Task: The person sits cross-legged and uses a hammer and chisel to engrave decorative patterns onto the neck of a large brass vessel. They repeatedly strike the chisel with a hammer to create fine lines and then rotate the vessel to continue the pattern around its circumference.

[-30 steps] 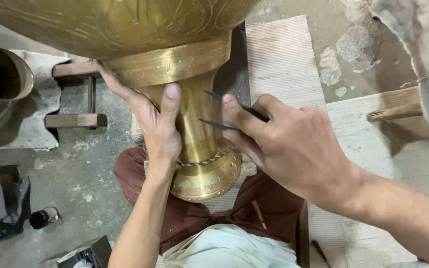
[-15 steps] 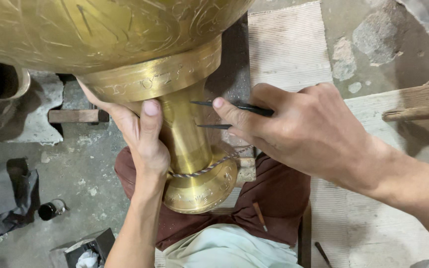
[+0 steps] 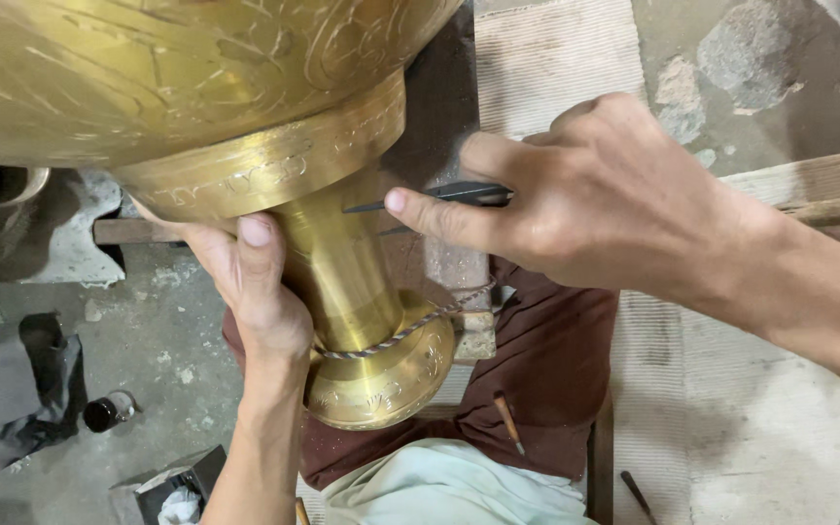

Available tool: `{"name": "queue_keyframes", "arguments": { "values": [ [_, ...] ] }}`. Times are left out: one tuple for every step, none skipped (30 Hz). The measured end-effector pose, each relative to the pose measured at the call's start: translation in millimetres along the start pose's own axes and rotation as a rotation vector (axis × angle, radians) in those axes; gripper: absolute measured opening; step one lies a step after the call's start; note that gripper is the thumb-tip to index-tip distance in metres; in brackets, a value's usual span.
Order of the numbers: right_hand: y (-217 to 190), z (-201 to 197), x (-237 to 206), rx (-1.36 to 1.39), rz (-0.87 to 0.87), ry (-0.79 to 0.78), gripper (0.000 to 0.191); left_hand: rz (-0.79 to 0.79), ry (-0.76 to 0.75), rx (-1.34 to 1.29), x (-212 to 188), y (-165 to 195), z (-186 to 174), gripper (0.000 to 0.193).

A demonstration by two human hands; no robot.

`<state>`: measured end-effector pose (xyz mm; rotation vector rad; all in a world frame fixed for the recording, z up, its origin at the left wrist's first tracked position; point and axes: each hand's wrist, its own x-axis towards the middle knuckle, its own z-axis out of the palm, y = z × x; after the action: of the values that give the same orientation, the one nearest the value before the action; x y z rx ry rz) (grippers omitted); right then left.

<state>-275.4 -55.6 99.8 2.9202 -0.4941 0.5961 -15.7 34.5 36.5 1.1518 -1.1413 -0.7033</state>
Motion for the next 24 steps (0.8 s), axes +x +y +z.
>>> {"name": "queue_keyframes", "arguments": {
  "values": [
    [1.5, 0.8, 0.4, -0.008, -0.019, 0.021, 0.058, -0.011, -0.006, -0.013, -0.5, 0.8, -0.2, 0.105],
    [2.8, 0.8, 0.3, -0.016, -0.036, 0.040, 0.059, -0.022, -0.011, -0.026, -1.0, 1.6, -0.4, 0.104],
    [5.0, 0.4, 0.4, -0.029, -0.054, 0.060, 0.060, -0.031, -0.015, -0.034, 0.0, 1.7, -0.4, 0.101],
    [6.3, -0.1, 0.6, -0.026, -0.060, 0.048, 0.060, -0.038, -0.015, -0.033, -0.5, 2.6, -0.5, 0.100],
    [7.5, -0.5, 0.8, -0.022, -0.065, 0.035, 0.060, -0.044, -0.015, -0.032, -0.7, 3.3, -0.7, 0.099],
    [8.9, -0.6, 1.6, -0.021, -0.072, 0.024, 0.060, -0.043, -0.013, -0.025, -1.1, 4.1, -0.9, 0.100],
    [10.7, -0.6, 2.4, -0.050, -0.088, 0.026, 0.061, -0.037, -0.011, -0.013, -0.8, 4.6, -0.9, 0.100],
    [12.0, -0.3, 3.4, -0.075, -0.103, 0.028, 0.061, -0.031, -0.009, -0.002, -0.6, 4.9, -1.1, 0.100],
    [13.0, -0.1, 4.1, -0.100, -0.117, 0.027, 0.062, -0.023, -0.009, 0.015, -0.3, 5.1, -1.4, 0.100],
    [14.7, 0.0, 5.1, -0.106, -0.129, 0.035, 0.060, -0.014, -0.007, 0.033, 0.3, 5.2, -1.4, 0.100],
    [15.6, 0.3, 6.3, -0.107, -0.141, 0.045, 0.058, -0.005, -0.005, 0.051, 1.0, 5.3, -1.6, 0.100],
    [15.9, 0.4, 7.2, -0.109, -0.153, 0.053, 0.055, 0.000, -0.001, 0.073, 1.0, 5.3, -1.6, 0.100],
    [16.7, 0.1, 8.2, -0.128, -0.159, 0.067, 0.054, 0.009, 0.003, 0.097, 1.5, 5.5, -1.7, 0.100],
    [16.8, -0.6, 9.2, -0.143, -0.164, 0.081, 0.053, 0.017, 0.007, 0.122, 1.9, 5.5, -1.8, 0.101],
    [16.7, -1.6, 10.0, -0.157, -0.167, 0.094, 0.052, 0.023, 0.009, 0.149, 1.9, 5.6, -1.9, 0.102],
    [17.4, -3.1, 10.9, -0.195, -0.175, 0.081, 0.052, 0.028, 0.010, 0.171, 2.5, 5.4, -1.8, 0.102],
    [17.5, -4.3, 12.1, -0.228, -0.184, 0.068, 0.052, 0.033, 0.011, 0.193, 3.0, 5.1, -1.7, 0.103],
    [17.4, -5.3, 13.3, -0.262, -0.192, 0.055, 0.052, 0.032, 0.010, 0.212, 3.1, 5.2, -2.2, 0.103],
    [18.2, -6.1, 14.9, -0.264, -0.203, 0.072, 0.053, 0.035, 0.009, 0.223, 3.5, 5.0, -2.3, 0.103],
    [18.9, -6.6, 16.3, -0.265, -0.214, 0.088, 0.054, 0.038, 0.009, 0.234, 4.0, 4.6, -2.4, 0.103],
    [18.4, -7.0, 17.1, -0.263, -0.226, 0.104, 0.055, 0.039, 0.008, 0.241, 3.6, 4.7, -2.7, 0.104],
    [17.9, -7.5, 17.2, -0.290, -0.224, 0.077, 0.055, 0.042, 0.006, 0.239, 4.2, 4.1, -2.7, 0.104],
    [17.6, -8.3, 16.8, -0.320, -0.222, 0.050, 0.055, 0.046, 0.005, 0.238, 4.8, 3.7, -2.5, 0.104],
    [16.7, -8.7, 16.0, -0.346, -0.221, 0.023, 0.055, 0.047, 0.005, 0.231, 4.9, 3.5, -2.4, 0.104]
  ]
}}
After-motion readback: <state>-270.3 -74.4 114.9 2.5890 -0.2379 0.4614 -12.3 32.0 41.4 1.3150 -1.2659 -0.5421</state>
